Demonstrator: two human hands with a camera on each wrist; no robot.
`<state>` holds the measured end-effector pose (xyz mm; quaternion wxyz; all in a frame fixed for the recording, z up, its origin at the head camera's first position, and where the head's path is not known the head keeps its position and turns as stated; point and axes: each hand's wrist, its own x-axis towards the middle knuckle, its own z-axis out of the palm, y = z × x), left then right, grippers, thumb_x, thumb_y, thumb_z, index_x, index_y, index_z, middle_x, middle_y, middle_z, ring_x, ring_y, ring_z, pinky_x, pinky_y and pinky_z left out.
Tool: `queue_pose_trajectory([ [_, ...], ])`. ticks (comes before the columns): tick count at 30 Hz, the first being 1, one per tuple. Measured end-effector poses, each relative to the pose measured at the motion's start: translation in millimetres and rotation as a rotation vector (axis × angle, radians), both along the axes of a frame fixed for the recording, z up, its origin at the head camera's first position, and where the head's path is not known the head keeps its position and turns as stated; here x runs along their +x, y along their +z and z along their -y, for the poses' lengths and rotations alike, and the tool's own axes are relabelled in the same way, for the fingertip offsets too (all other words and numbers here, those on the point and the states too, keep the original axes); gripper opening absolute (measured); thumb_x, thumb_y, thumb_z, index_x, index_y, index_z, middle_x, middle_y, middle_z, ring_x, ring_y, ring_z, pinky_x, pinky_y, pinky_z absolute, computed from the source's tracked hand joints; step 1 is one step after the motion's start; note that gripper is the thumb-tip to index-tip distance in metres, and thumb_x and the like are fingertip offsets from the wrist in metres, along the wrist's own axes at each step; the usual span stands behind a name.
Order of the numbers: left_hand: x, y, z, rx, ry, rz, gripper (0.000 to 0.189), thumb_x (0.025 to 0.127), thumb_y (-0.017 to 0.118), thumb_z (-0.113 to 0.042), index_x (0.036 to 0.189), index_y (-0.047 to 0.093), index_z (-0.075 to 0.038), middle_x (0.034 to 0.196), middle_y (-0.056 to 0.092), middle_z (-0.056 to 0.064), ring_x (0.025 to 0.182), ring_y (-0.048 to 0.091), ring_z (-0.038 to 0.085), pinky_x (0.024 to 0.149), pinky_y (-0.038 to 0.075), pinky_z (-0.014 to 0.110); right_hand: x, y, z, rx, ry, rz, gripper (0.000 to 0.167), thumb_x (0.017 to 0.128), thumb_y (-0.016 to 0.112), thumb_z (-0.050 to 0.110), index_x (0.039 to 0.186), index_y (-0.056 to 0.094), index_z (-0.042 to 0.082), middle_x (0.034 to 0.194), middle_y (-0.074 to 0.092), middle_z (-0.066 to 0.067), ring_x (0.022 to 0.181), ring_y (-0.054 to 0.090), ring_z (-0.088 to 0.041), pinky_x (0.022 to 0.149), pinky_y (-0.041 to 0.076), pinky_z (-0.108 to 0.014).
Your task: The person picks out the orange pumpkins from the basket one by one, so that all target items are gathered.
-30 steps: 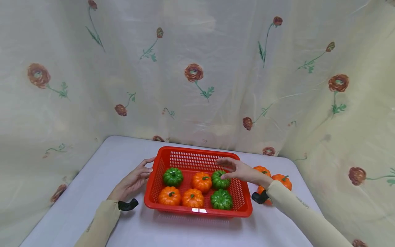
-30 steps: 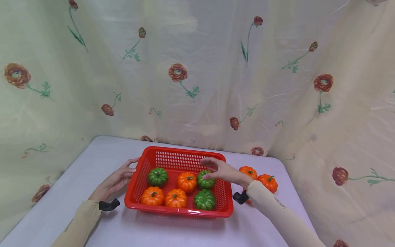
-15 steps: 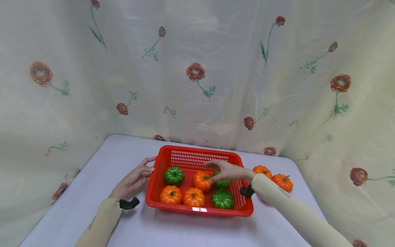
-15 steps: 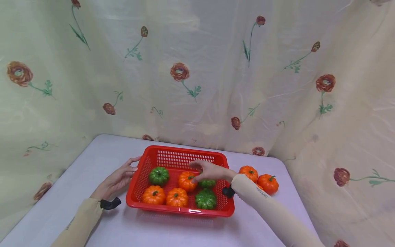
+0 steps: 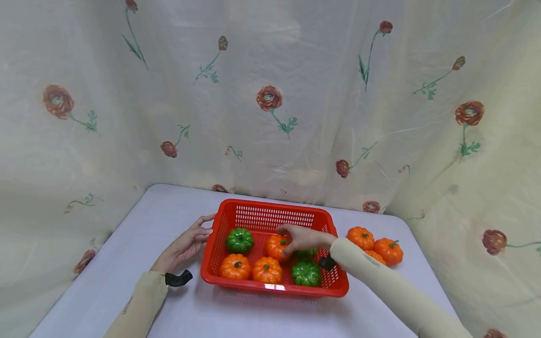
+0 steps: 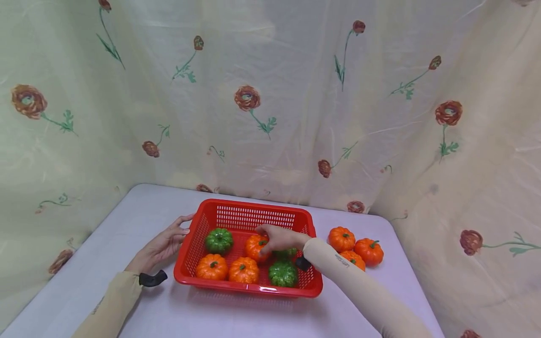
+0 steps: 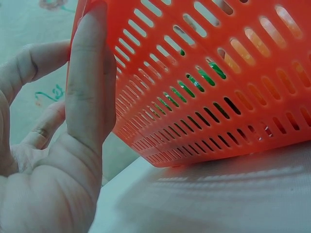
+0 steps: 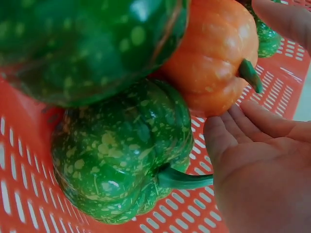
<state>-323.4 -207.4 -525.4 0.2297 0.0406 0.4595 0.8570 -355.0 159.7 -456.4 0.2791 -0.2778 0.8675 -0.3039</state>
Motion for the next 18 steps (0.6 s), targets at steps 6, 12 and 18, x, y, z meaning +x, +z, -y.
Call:
queue_pose_trajectory([
  [6, 1.6, 1.3, -0.4, -0.007, -0.008, -0.013, 0.072, 0.096, 0.052, -0.001, 0.153, 0.013, -0.022, 0.13, 0.057, 0.009, 0.101, 0.068, 0.02, 0.087, 0.057, 0.029, -1.5, -3.9, 1.8, 0.049, 0.014, -0.023, 0.072, 0.08, 0.077, 0.013, 0.141, 0.041, 0.001, 0.141, 0.048, -0.014, 0.127, 0.047, -0.027, 0.113, 0.036, -0.047],
  [12, 1.1, 1.2, -0.8, -0.005, 0.005, -0.011, 0.07, 0.096, 0.054, -0.002, 0.152, 0.017, -0.022, 0.13, 0.057, 0.009, 0.1, 0.068, 0.02, 0.086, 0.057, 0.029, -1.1, -3.1, 4.1, 0.091, 0.025, -0.055, 0.067, 0.078, 0.078, 0.01, 0.137, 0.046, 0.005, 0.133, 0.052, -0.011, 0.116, 0.05, -0.023, 0.109, 0.04, -0.046],
  [18, -0.5, -0.9, -0.4, -0.001, -0.006, -0.017, 0.073, 0.096, 0.053, -0.002, 0.153, 0.013, -0.022, 0.134, 0.054, 0.01, 0.102, 0.068, 0.021, 0.087, 0.056, 0.03, -2.1, -7.6, 4.2, 0.088, -0.005, -0.088, 0.067, 0.075, 0.081, 0.015, 0.134, 0.05, 0.008, 0.127, 0.056, -0.007, 0.109, 0.053, -0.019, 0.105, 0.044, -0.042],
])
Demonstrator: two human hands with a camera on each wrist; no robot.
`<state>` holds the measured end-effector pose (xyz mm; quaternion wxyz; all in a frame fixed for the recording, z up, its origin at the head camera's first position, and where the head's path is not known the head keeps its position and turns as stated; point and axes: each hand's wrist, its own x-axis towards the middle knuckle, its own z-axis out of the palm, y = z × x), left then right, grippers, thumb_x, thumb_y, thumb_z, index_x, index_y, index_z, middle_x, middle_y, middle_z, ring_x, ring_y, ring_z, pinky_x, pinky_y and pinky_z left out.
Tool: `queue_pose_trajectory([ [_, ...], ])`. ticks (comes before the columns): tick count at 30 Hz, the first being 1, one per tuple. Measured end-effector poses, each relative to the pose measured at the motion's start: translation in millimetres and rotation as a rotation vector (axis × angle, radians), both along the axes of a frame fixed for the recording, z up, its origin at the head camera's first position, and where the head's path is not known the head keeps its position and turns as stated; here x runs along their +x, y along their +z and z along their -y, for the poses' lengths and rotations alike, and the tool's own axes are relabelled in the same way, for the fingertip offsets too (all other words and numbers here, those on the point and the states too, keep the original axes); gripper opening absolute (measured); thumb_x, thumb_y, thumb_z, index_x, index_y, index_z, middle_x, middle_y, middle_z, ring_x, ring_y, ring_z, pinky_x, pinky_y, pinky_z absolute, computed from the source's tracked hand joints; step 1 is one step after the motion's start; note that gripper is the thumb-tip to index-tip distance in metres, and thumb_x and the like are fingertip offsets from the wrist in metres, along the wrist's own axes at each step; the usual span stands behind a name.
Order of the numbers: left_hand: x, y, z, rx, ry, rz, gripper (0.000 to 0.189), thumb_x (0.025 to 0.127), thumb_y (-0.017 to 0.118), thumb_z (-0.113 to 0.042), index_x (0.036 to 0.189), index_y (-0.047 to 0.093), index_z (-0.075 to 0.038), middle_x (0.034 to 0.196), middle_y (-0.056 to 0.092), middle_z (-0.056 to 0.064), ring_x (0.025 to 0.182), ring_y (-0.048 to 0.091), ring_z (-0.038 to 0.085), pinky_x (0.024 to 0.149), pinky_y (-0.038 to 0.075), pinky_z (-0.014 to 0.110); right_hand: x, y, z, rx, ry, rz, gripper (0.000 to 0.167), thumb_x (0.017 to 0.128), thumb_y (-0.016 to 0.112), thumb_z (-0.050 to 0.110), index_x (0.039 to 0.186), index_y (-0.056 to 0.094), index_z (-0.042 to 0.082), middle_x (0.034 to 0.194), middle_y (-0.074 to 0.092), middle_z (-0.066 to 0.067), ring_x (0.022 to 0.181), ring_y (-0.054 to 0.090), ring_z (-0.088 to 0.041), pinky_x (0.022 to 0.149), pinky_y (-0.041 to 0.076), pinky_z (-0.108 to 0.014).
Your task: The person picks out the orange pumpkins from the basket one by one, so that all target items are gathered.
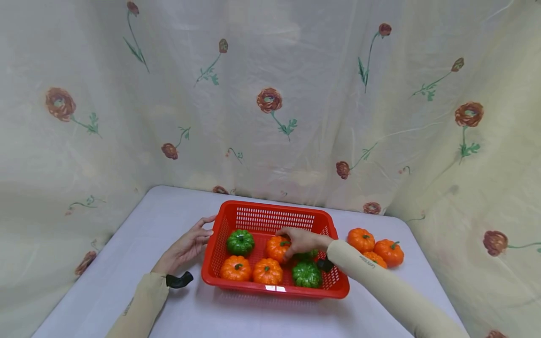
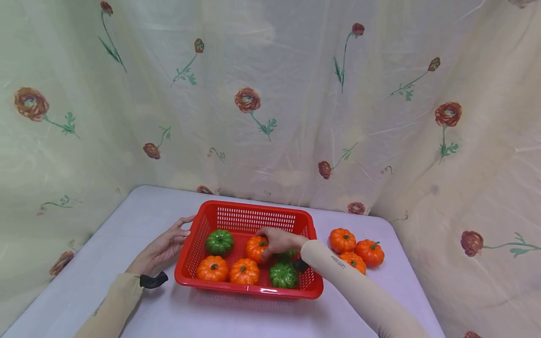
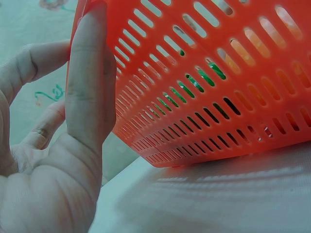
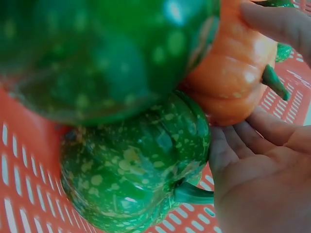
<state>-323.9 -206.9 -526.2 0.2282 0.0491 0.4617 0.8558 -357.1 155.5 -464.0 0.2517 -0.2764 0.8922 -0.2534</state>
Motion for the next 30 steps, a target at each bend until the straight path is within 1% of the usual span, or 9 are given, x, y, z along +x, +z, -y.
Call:
queue_pose_trajectory([
  [5, 0.6, -1.1, -1.4, 0.001, 0.0, -0.001, 0.076, 0.096, 0.054, -0.002, 0.155, 0.01, -0.021, 0.133, 0.054, 0.01, 0.102, 0.068, 0.021, 0.085, 0.057, 0.029, 1.2, -2.6, -2.9, -0.037, -0.016, -0.02, 0.067, 0.074, 0.079, 0.016, 0.135, 0.051, 0.007, 0.123, 0.059, -0.006, 0.104, 0.055, -0.016, 0.1, 0.048, -0.038],
  [9, 1.0, -1.0, -2.0, 0.001, 0.004, 0.003, 0.076, 0.096, 0.053, -0.001, 0.155, 0.01, -0.021, 0.132, 0.055, 0.01, 0.101, 0.068, 0.021, 0.085, 0.057, 0.029, 2.9, 2.8, -5.6, -0.062, -0.039, -0.003, 0.066, 0.075, 0.078, 0.017, 0.136, 0.052, 0.009, 0.122, 0.06, -0.004, 0.102, 0.057, -0.015, 0.098, 0.049, -0.037],
  [13, 1.9, -1.2, -2.4, 0.003, 0.01, 0.013, 0.073, 0.096, 0.052, -0.001, 0.154, 0.012, -0.022, 0.133, 0.054, 0.009, 0.102, 0.068, 0.021, 0.086, 0.057, 0.03, 4.5, 13.7, -9.7, -0.1, -0.064, 0.042, 0.068, 0.077, 0.077, 0.023, 0.139, 0.049, 0.013, 0.125, 0.058, -0.003, 0.105, 0.056, -0.016, 0.099, 0.049, -0.037],
  [16, 2.8, -1.7, -2.6, 0.007, 0.014, 0.018, 0.072, 0.097, 0.051, -0.001, 0.154, 0.013, -0.022, 0.133, 0.053, 0.009, 0.103, 0.068, 0.021, 0.086, 0.057, 0.03, 6.6, 23.4, -15.3, -0.126, -0.068, 0.048, 0.069, 0.079, 0.076, 0.026, 0.141, 0.047, 0.015, 0.13, 0.056, -0.004, 0.109, 0.055, -0.018, 0.101, 0.048, -0.038],
  [20, 3.1, -2.7, -2.8, 0.016, 0.008, 0.019, 0.071, 0.097, 0.049, 0.0, 0.154, 0.013, -0.023, 0.131, 0.055, 0.009, 0.102, 0.068, 0.021, 0.085, 0.057, 0.03, 13.3, 37.3, -25.8, -0.14, -0.054, 0.02, 0.069, 0.082, 0.074, 0.028, 0.143, 0.046, 0.016, 0.135, 0.054, -0.005, 0.114, 0.054, -0.019, 0.102, 0.047, -0.041],
  [23, 2.4, -2.8, -2.7, 0.011, 0.009, 0.021, 0.069, 0.097, 0.05, -0.001, 0.153, 0.015, -0.023, 0.13, 0.056, 0.008, 0.1, 0.069, 0.021, 0.085, 0.057, 0.03, 20.3, 47.4, -34.5, -0.153, -0.054, 0.005, 0.068, 0.083, 0.073, 0.029, 0.144, 0.045, 0.017, 0.139, 0.051, -0.006, 0.115, 0.053, -0.02, 0.102, 0.047, -0.043],
  [26, 1.3, -2.1, -2.2, 0.003, 0.015, 0.023, 0.068, 0.097, 0.051, -0.002, 0.152, 0.018, -0.024, 0.13, 0.055, 0.009, 0.099, 0.069, 0.02, 0.084, 0.057, 0.03, 26.6, 55.1, -44.7, -0.146, -0.077, -0.008, 0.069, 0.083, 0.072, 0.032, 0.144, 0.045, 0.019, 0.141, 0.05, -0.005, 0.115, 0.053, -0.02, 0.101, 0.048, -0.043],
  [30, 0.4, -1.3, -1.1, 0.0, 0.019, 0.039, 0.068, 0.097, 0.052, -0.002, 0.152, 0.019, -0.025, 0.134, 0.052, 0.009, 0.101, 0.068, 0.02, 0.086, 0.057, 0.03, 35.2, 62.0, -62.2, -0.144, -0.113, -0.014, 0.071, 0.083, 0.073, 0.034, 0.145, 0.043, 0.017, 0.142, 0.048, -0.008, 0.116, 0.052, -0.022, 0.099, 0.05, -0.043],
])
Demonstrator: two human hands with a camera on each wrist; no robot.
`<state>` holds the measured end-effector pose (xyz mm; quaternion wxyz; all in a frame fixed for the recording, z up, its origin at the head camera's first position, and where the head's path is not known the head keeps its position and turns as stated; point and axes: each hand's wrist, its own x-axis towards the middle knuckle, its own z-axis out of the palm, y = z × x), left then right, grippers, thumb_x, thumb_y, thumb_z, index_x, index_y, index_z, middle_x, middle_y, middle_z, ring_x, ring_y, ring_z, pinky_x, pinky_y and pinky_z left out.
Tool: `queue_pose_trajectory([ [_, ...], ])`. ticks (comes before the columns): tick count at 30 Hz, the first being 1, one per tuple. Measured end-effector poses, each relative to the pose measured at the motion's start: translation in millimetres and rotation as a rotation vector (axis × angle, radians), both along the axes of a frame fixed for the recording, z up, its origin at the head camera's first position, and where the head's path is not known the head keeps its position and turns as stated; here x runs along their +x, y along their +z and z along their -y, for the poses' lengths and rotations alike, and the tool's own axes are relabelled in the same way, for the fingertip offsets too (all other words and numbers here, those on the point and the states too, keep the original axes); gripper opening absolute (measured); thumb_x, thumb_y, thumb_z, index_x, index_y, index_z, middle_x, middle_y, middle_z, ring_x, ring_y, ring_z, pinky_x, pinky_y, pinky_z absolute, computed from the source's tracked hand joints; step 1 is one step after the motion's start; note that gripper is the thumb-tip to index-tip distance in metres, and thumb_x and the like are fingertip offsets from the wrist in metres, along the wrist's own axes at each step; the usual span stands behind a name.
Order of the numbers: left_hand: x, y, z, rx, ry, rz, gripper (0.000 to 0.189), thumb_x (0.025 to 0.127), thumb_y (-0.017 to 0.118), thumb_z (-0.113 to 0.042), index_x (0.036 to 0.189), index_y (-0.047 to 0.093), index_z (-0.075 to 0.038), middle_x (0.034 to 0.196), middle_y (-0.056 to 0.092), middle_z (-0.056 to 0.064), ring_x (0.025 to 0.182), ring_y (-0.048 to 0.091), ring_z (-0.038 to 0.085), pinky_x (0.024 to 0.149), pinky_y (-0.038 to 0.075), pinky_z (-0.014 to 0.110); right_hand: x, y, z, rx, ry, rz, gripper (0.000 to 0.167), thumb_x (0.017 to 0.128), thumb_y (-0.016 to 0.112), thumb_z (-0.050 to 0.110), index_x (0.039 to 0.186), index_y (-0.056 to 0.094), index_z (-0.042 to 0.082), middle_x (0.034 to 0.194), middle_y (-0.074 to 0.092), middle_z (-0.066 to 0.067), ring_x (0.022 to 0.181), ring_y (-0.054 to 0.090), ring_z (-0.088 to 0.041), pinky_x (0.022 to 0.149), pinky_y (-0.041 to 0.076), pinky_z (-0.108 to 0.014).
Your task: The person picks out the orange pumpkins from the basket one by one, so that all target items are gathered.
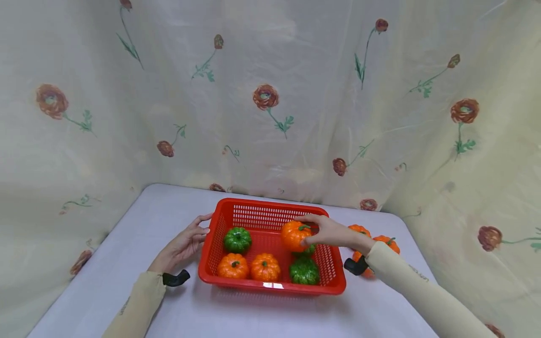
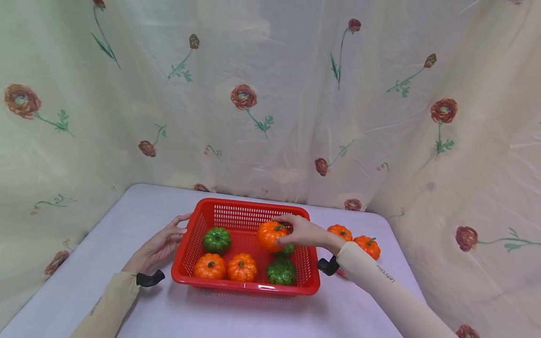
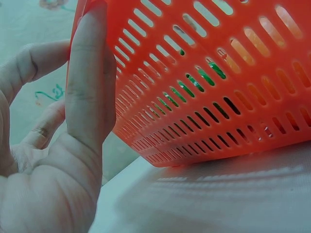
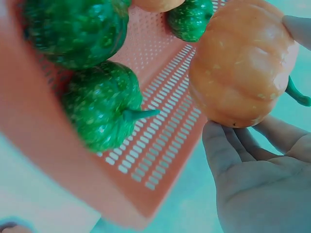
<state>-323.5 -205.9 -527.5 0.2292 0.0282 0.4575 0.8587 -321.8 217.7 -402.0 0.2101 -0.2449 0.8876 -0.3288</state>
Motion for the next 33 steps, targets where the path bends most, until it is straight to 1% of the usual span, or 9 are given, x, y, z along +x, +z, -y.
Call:
queue_pose_trajectory([
  [5, 0.0, 1.0, -1.5, -0.033, 0.005, -0.003, 0.069, 0.097, 0.052, -0.003, 0.153, 0.018, -0.026, 0.137, 0.048, 0.009, 0.103, 0.067, 0.02, 0.087, 0.056, 0.03, 16.7, 8.1, -28.1, -0.016, -0.042, -0.016, 0.069, 0.084, 0.07, 0.032, 0.145, 0.042, 0.016, 0.14, 0.049, -0.01, 0.118, 0.051, -0.026, 0.098, 0.05, -0.042],
  [10, -0.4, 1.1, -2.5, -0.047, 0.024, -0.007, 0.07, 0.096, 0.055, -0.004, 0.152, 0.02, -0.026, 0.144, 0.04, 0.009, 0.108, 0.066, 0.021, 0.09, 0.055, 0.032, 33.0, 13.3, -57.6, 0.0, -0.141, -0.009, 0.066, 0.083, 0.071, 0.034, 0.143, 0.046, 0.019, 0.14, 0.051, -0.01, 0.121, 0.05, -0.027, 0.099, 0.049, -0.047],
  [13, -0.1, 1.2, -2.8, -0.048, 0.023, 0.001, 0.07, 0.095, 0.056, -0.004, 0.152, 0.02, -0.027, 0.146, 0.038, 0.009, 0.11, 0.065, 0.022, 0.091, 0.054, 0.032, 40.2, 12.7, -77.2, -0.008, -0.174, -0.009, 0.066, 0.084, 0.071, 0.03, 0.143, 0.045, 0.016, 0.136, 0.052, -0.012, 0.115, 0.052, -0.027, 0.092, 0.053, -0.042],
  [15, 0.4, 1.6, -3.0, -0.044, 0.023, 0.003, 0.07, 0.095, 0.055, -0.004, 0.152, 0.02, -0.026, 0.144, 0.04, 0.008, 0.108, 0.065, 0.021, 0.09, 0.055, 0.032, 43.9, 11.0, -90.9, -0.008, -0.188, -0.026, 0.066, 0.083, 0.071, 0.028, 0.143, 0.045, 0.015, 0.134, 0.053, -0.013, 0.113, 0.052, -0.026, 0.088, 0.055, -0.037],
  [20, 1.3, 1.9, -2.3, -0.028, 0.013, -0.012, 0.068, 0.096, 0.052, -0.002, 0.151, 0.02, -0.025, 0.13, 0.054, 0.006, 0.1, 0.067, 0.019, 0.087, 0.056, 0.03, 49.1, 7.4, -123.9, -0.001, -0.24, -0.031, 0.068, 0.083, 0.07, 0.028, 0.143, 0.043, 0.012, 0.132, 0.052, -0.017, 0.112, 0.051, -0.028, 0.078, 0.056, -0.033],
  [22, 1.2, 1.7, -1.9, -0.016, 0.004, -0.015, 0.068, 0.096, 0.052, -0.001, 0.151, 0.02, -0.025, 0.126, 0.057, 0.007, 0.098, 0.068, 0.019, 0.086, 0.057, 0.03, 50.3, 4.5, -137.5, -0.006, -0.257, -0.011, 0.069, 0.084, 0.068, 0.027, 0.144, 0.04, 0.008, 0.134, 0.05, -0.019, 0.112, 0.05, -0.029, 0.078, 0.057, -0.036],
  [25, 0.6, 1.2, -2.1, -0.004, -0.01, -0.017, 0.068, 0.097, 0.051, -0.001, 0.151, 0.019, -0.025, 0.124, 0.059, 0.007, 0.097, 0.068, 0.018, 0.085, 0.057, 0.029, 52.6, -1.7, -159.8, -0.007, -0.29, 0.023, 0.069, 0.086, 0.067, 0.028, 0.144, 0.038, 0.004, 0.136, 0.047, -0.021, 0.116, 0.049, -0.031, 0.084, 0.057, -0.041],
  [29, 0.8, 1.1, -2.9, -0.02, 0.007, -0.009, 0.064, 0.097, 0.052, -0.002, 0.148, 0.023, -0.025, 0.125, 0.058, 0.007, 0.093, 0.07, 0.017, 0.085, 0.057, 0.029, 55.1, -13.3, -193.3, 0.023, -0.32, 0.036, 0.069, 0.089, 0.064, 0.031, 0.144, 0.036, 0.001, 0.144, 0.04, -0.024, 0.126, 0.043, -0.039, 0.098, 0.048, -0.055],
  [33, 1.5, 0.7, -3.5, -0.036, 0.023, -0.013, 0.061, 0.097, 0.052, -0.004, 0.146, 0.025, -0.025, 0.128, 0.054, 0.007, 0.091, 0.071, 0.017, 0.085, 0.057, 0.03, 57.0, -26.8, -222.9, 0.068, -0.35, 0.042, 0.073, 0.089, 0.064, 0.032, 0.143, 0.033, -0.006, 0.146, 0.036, -0.03, 0.13, 0.039, -0.046, 0.099, 0.044, -0.063],
])
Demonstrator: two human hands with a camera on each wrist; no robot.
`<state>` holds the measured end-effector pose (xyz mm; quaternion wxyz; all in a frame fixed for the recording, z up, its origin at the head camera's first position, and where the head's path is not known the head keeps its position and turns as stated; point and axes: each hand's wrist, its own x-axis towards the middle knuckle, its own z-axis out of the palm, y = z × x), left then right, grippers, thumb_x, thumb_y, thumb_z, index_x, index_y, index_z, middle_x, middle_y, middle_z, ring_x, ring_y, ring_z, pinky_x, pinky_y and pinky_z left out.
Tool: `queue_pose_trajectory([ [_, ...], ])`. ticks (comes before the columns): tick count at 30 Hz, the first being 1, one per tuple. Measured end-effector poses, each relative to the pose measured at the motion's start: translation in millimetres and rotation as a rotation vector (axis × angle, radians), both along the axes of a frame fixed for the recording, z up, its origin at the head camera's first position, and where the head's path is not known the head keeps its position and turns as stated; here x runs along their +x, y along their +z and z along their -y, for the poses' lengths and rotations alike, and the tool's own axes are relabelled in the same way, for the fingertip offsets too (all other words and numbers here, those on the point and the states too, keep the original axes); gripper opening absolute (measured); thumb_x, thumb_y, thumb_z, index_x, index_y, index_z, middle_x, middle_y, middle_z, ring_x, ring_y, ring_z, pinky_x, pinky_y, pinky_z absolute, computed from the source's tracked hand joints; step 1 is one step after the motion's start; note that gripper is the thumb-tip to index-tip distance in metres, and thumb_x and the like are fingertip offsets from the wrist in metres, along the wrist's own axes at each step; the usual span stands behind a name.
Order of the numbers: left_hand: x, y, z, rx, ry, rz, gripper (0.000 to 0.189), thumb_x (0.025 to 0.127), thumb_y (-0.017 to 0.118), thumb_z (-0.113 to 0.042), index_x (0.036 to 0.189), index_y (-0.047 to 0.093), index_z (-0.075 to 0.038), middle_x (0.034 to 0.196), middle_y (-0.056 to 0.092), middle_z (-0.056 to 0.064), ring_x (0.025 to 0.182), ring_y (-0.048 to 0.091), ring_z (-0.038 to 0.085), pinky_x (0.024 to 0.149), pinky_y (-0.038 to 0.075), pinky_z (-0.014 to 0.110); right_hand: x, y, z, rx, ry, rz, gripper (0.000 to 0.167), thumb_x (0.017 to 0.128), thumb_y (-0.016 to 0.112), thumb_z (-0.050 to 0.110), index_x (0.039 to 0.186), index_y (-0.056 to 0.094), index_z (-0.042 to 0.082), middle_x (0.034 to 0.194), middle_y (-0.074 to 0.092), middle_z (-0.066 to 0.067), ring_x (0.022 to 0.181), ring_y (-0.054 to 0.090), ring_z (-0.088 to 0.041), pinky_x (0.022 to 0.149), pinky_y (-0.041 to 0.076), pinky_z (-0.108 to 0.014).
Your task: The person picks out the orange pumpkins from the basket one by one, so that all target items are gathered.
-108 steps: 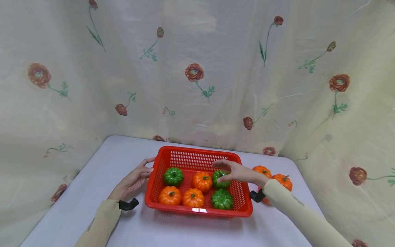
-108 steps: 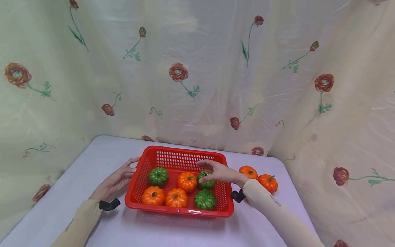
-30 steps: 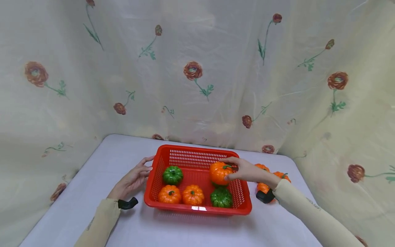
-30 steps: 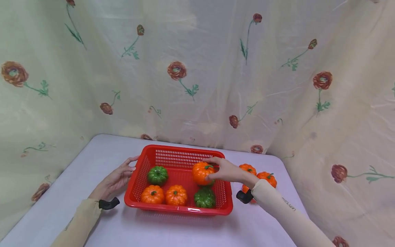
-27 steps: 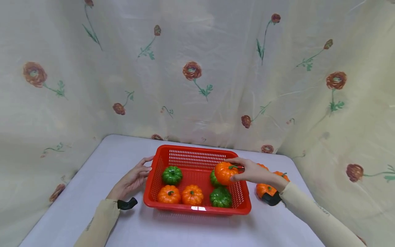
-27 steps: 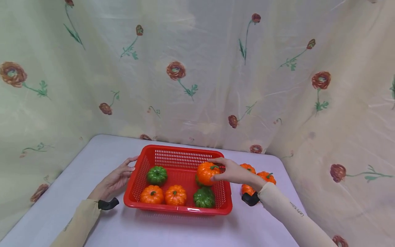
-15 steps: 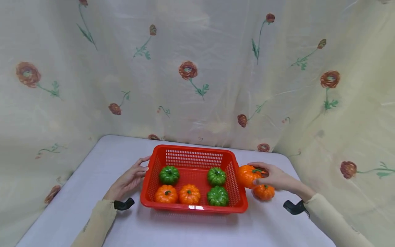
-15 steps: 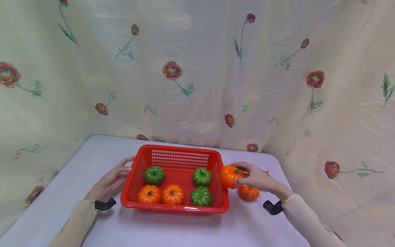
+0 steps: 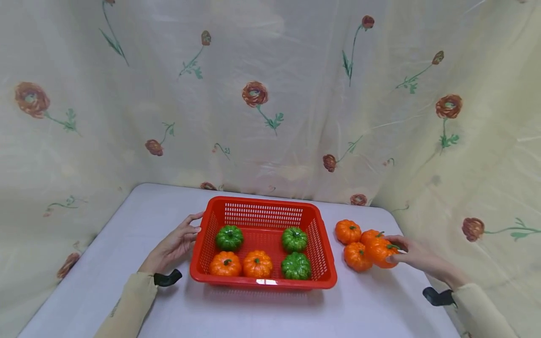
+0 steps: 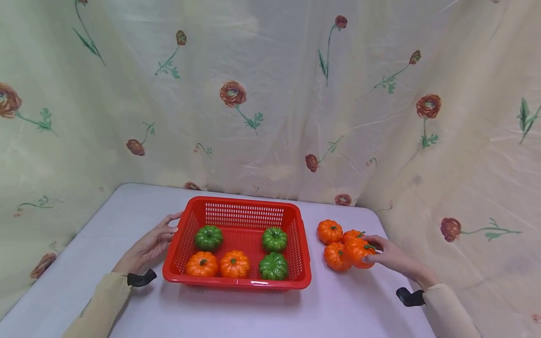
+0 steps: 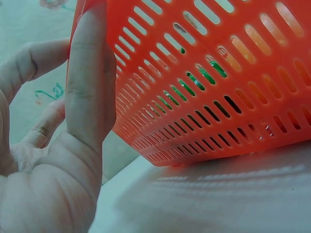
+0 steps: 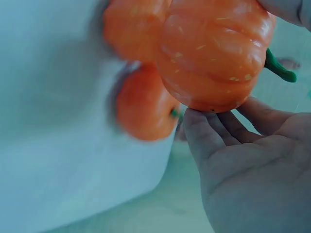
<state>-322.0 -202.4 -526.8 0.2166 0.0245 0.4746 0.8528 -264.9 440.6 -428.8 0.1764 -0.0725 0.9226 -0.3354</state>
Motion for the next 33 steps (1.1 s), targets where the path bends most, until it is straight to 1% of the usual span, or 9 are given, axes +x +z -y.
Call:
queue_pose_trajectory([
  [4, 0.3, -1.0, 0.9, 0.0, 0.001, -0.008, 0.06, 0.097, 0.052, -0.003, 0.146, 0.025, -0.025, 0.13, 0.053, 0.006, 0.092, 0.071, 0.017, 0.085, 0.057, 0.03, -0.3, -14.5, -21.4, 0.036, -0.038, 0.025, 0.074, 0.089, 0.066, 0.034, 0.141, 0.035, -0.009, 0.142, 0.038, -0.033, 0.127, 0.04, -0.048, 0.098, 0.044, -0.063],
  [9, 1.1, -3.0, 1.3, 0.018, -0.023, -0.021, 0.061, 0.098, 0.05, -0.003, 0.148, 0.023, -0.024, 0.127, 0.055, 0.006, 0.095, 0.07, 0.018, 0.086, 0.057, 0.029, -0.5, -37.0, -40.8, 0.093, -0.114, 0.048, 0.08, 0.085, 0.071, 0.04, 0.139, 0.038, -0.01, 0.141, 0.039, -0.034, 0.125, 0.042, -0.048, 0.097, 0.043, -0.064],
  [11, 1.5, -3.3, 1.5, 0.024, -0.033, -0.023, 0.061, 0.098, 0.049, -0.003, 0.148, 0.023, -0.025, 0.127, 0.056, 0.005, 0.096, 0.069, 0.018, 0.086, 0.057, 0.029, -0.6, -44.8, -44.9, 0.095, -0.137, 0.058, 0.081, 0.084, 0.071, 0.04, 0.14, 0.038, -0.01, 0.141, 0.039, -0.034, 0.124, 0.042, -0.048, 0.097, 0.043, -0.065],
  [16, 0.4, -2.8, 1.6, 0.019, -0.026, -0.021, 0.059, 0.098, 0.051, -0.004, 0.146, 0.025, -0.025, 0.128, 0.055, 0.006, 0.095, 0.07, 0.018, 0.085, 0.057, 0.029, -2.5, -58.2, -47.1, 0.096, -0.181, 0.083, 0.084, 0.083, 0.072, 0.042, 0.141, 0.035, -0.008, 0.143, 0.036, -0.034, 0.125, 0.04, -0.047, 0.097, 0.042, -0.065],
  [22, -1.1, -0.8, 1.0, 0.016, -0.015, -0.005, 0.061, 0.097, 0.052, -0.003, 0.146, 0.024, -0.025, 0.129, 0.054, 0.006, 0.094, 0.07, 0.018, 0.085, 0.057, 0.029, -3.5, -62.4, -43.5, 0.089, -0.171, 0.087, 0.084, 0.086, 0.069, 0.038, 0.141, 0.03, -0.013, 0.142, 0.031, -0.038, 0.126, 0.036, -0.05, 0.1, 0.039, -0.066],
  [28, -0.8, -0.1, 1.0, 0.014, -0.011, 0.011, 0.065, 0.096, 0.055, -0.004, 0.148, 0.023, -0.026, 0.13, 0.055, 0.007, 0.097, 0.069, 0.019, 0.086, 0.057, 0.03, -3.8, -61.9, -39.0, 0.112, -0.184, 0.1, 0.088, 0.086, 0.069, 0.041, 0.14, 0.028, -0.015, 0.142, 0.031, -0.039, 0.125, 0.037, -0.05, 0.101, 0.037, -0.067],
  [32, -0.7, -0.1, 1.5, 0.026, -0.014, 0.018, 0.066, 0.095, 0.056, -0.003, 0.148, 0.023, -0.026, 0.13, 0.055, 0.006, 0.097, 0.069, 0.018, 0.086, 0.057, 0.029, -4.3, -60.6, -39.5, 0.131, -0.167, 0.072, 0.089, 0.087, 0.068, 0.041, 0.14, 0.027, -0.017, 0.141, 0.032, -0.04, 0.126, 0.037, -0.052, 0.101, 0.038, -0.065],
  [33, -0.6, -0.1, 1.6, 0.03, -0.013, 0.021, 0.066, 0.095, 0.056, -0.003, 0.148, 0.024, -0.026, 0.129, 0.055, 0.006, 0.097, 0.069, 0.018, 0.086, 0.057, 0.029, -4.8, -59.0, -39.6, 0.139, -0.176, 0.065, 0.091, 0.086, 0.069, 0.043, 0.14, 0.027, -0.016, 0.142, 0.032, -0.039, 0.127, 0.037, -0.052, 0.101, 0.039, -0.065],
])
